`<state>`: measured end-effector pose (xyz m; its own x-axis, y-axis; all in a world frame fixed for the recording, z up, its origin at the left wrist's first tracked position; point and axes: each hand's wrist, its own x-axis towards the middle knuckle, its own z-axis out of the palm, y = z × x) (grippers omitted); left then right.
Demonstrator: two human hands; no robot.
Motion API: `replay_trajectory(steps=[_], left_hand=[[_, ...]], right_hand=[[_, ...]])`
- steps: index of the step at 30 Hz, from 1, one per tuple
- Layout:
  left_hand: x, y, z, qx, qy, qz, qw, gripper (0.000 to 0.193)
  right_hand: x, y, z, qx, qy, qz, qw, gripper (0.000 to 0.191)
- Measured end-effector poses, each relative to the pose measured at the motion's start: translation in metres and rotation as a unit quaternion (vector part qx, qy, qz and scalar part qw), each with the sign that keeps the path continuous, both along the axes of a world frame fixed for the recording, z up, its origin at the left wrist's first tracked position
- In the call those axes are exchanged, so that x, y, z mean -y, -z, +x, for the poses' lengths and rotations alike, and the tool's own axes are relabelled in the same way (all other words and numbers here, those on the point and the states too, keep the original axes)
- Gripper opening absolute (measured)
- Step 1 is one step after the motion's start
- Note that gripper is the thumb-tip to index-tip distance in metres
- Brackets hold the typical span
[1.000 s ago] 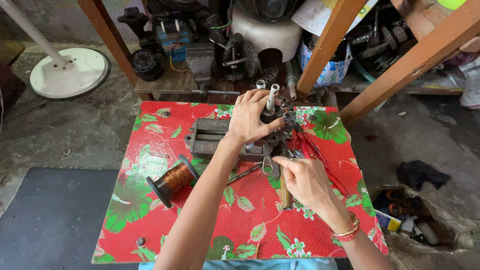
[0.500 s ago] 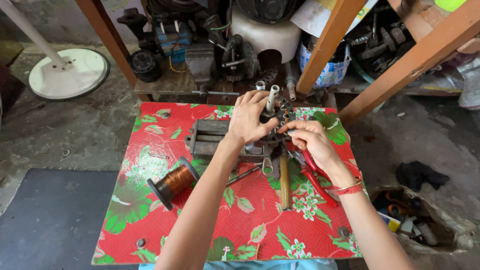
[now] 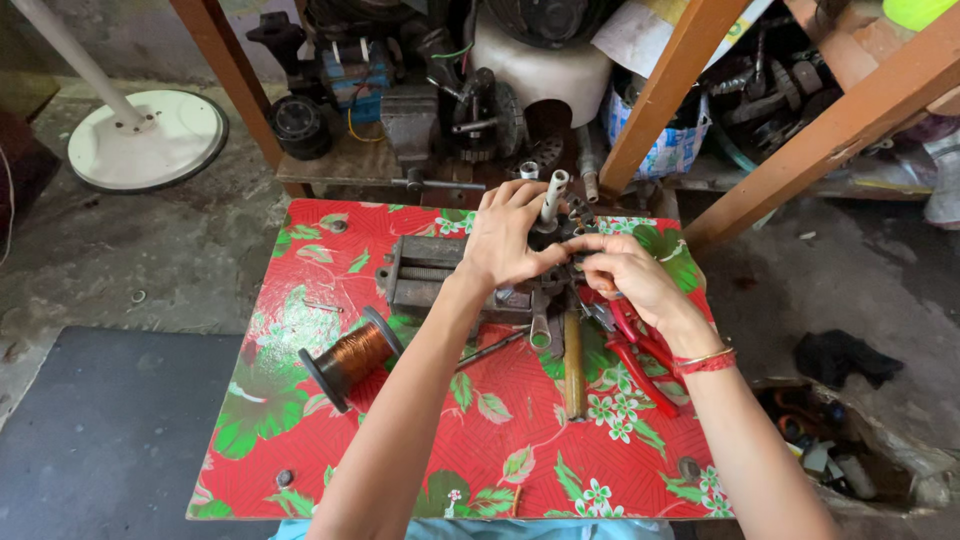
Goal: The person uses a screwdriver and pliers to adjust and secure copper wire on a circular metal component with multiple slots. They repeatedly insert, bend, and tighten the wire into the slots while holding the component steady on a floral-patterned table.
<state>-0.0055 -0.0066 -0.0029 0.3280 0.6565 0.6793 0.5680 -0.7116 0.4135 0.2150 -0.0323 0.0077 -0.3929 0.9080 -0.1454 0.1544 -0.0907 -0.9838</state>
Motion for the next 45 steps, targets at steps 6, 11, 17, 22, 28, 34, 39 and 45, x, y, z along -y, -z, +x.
replay_trajectory(steps=[6,11,17,22,28,34,39,45], left_hand=[[0.004,-0.007,0.002,-0.017,-0.014,0.006,1.0,0.054],[0.005,-0.01,0.002,-0.019,-0.008,-0.001,1.0,0.062],[0.003,-0.005,0.002,-0.027,-0.013,0.003,1.0,0.054],[0.002,-0.002,0.001,-0.023,-0.008,0.004,1.0,0.053],[0.002,-0.004,0.002,-0.022,-0.014,0.006,1.0,0.061],[0.004,-0.004,0.002,-0.022,-0.02,0.002,1.0,0.067],[0.003,-0.004,0.002,-0.023,-0.024,-0.001,0.999,0.064],[0.003,-0.003,0.002,-0.021,-0.018,0.013,1.0,0.065]], right_hand=[[0.008,0.006,0.005,-0.14,0.038,-0.089,0.985,0.036],[0.007,0.009,0.006,-0.131,0.026,-0.043,0.99,0.037],[0.01,0.003,0.002,-0.064,0.023,0.021,0.997,0.033],[0.015,0.001,0.002,-0.064,0.043,0.035,0.996,0.03],[0.028,0.014,0.003,-0.105,0.086,0.026,0.99,0.029],[0.053,0.045,0.011,-0.076,0.128,0.042,0.988,0.025],[0.049,0.065,0.004,-0.066,0.145,0.054,0.986,0.024],[0.056,0.084,-0.01,-0.044,0.236,0.094,0.966,0.025]])
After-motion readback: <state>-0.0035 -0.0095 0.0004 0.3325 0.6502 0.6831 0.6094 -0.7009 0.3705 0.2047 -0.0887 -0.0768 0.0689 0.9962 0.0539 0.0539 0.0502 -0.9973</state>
